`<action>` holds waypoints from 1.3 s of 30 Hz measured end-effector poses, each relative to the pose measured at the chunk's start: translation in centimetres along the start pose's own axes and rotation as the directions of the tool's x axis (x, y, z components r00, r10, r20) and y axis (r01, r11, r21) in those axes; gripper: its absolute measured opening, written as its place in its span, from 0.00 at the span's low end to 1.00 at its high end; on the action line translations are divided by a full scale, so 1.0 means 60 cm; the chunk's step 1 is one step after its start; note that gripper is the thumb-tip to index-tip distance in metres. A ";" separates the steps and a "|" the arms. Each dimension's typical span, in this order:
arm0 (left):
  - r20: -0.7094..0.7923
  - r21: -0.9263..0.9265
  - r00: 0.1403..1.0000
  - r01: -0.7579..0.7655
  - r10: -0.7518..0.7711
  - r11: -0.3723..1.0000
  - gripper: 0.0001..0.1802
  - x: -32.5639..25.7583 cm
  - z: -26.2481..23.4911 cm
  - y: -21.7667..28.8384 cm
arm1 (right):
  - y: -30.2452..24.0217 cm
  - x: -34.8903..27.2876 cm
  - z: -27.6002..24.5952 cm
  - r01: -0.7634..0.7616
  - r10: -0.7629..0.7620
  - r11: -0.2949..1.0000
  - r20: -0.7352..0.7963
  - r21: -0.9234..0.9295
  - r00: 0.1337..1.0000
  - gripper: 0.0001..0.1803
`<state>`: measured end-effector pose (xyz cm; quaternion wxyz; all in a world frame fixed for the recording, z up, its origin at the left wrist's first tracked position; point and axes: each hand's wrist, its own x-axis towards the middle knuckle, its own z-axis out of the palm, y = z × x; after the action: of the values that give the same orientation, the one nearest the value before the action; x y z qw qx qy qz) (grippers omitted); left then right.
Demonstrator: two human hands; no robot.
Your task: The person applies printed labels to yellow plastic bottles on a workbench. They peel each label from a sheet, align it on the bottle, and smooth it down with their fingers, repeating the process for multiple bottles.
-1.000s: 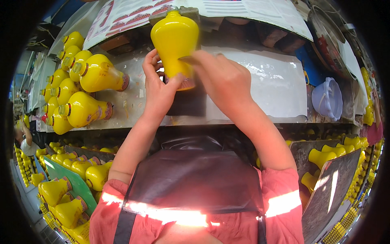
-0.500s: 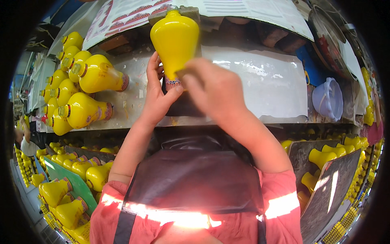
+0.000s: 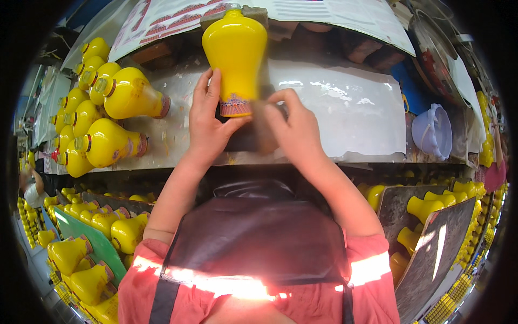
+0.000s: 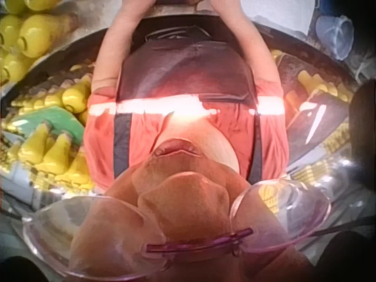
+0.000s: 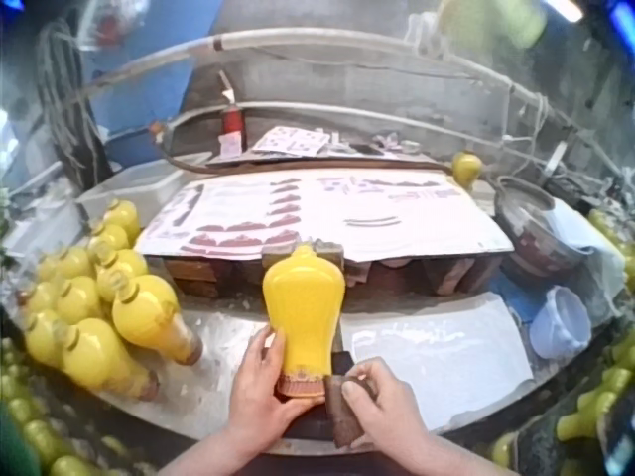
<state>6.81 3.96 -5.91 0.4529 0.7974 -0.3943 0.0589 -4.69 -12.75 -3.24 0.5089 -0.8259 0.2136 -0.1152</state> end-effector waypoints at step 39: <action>0.047 -0.123 0.980 0.196 -0.191 0.973 0.44 -0.005 0.018 0.006 | -0.011 0.025 0.023 -0.254 0.174 0.903 0.246 0.347 0.954 0.28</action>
<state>6.09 3.20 -6.40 0.4994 0.8025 -0.3256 -0.0248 -2.63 -12.13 -3.31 0.6863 -0.6923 0.2228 -0.0097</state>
